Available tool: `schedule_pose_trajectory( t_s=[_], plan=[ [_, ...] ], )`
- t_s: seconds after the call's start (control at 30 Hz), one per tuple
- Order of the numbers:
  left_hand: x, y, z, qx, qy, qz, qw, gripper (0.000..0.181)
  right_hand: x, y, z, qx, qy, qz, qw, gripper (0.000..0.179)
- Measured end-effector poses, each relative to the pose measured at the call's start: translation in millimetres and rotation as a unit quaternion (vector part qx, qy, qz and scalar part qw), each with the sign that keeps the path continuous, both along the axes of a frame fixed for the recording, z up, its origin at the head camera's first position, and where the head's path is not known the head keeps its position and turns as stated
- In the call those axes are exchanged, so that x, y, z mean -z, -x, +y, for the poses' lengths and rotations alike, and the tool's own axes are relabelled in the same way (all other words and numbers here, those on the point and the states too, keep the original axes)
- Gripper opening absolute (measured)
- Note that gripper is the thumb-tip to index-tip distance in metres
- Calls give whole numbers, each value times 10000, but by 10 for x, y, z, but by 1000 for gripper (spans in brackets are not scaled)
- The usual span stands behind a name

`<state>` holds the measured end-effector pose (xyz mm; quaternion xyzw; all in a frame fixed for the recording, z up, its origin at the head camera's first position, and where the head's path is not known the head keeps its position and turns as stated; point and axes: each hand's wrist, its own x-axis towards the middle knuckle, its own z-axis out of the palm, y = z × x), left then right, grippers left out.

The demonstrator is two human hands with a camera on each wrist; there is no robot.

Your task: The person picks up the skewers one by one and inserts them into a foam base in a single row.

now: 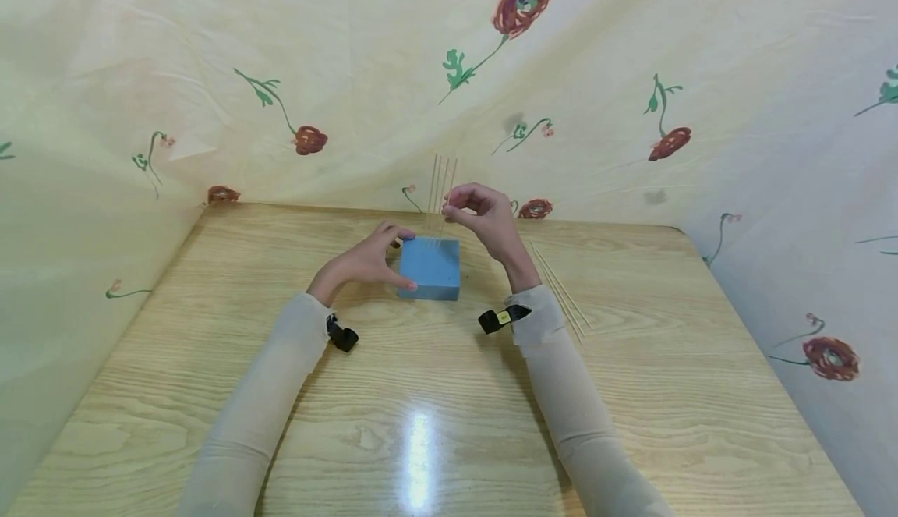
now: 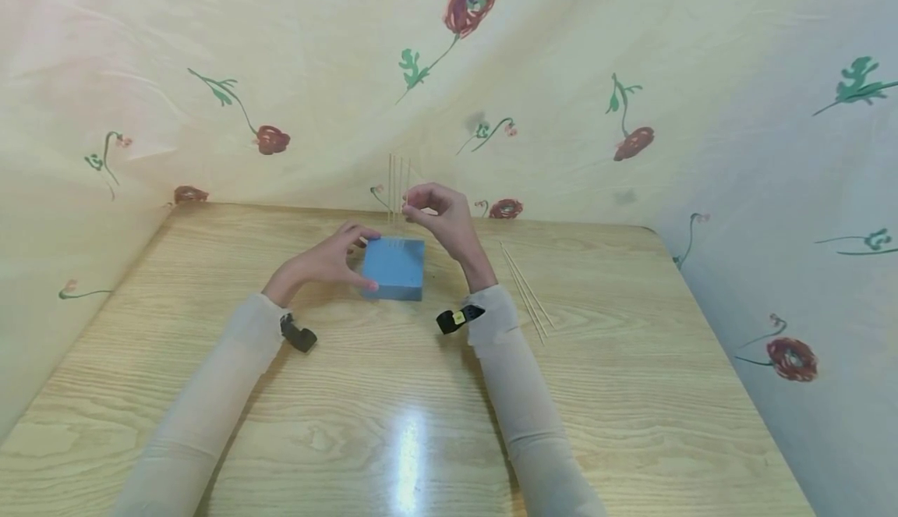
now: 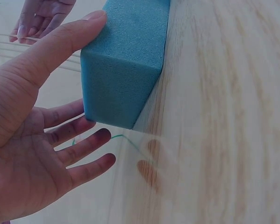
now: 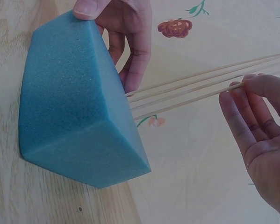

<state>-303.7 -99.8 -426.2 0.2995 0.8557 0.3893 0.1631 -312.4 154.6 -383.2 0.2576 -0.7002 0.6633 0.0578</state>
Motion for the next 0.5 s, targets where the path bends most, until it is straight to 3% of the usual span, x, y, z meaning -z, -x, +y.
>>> schedule_pose_trajectory(
  t_s=[0.5],
  plan=[
    [-1,-15,1,22,-2,-61,10000,90,17,-16,-20,64,-53,44,10000,17]
  ],
)
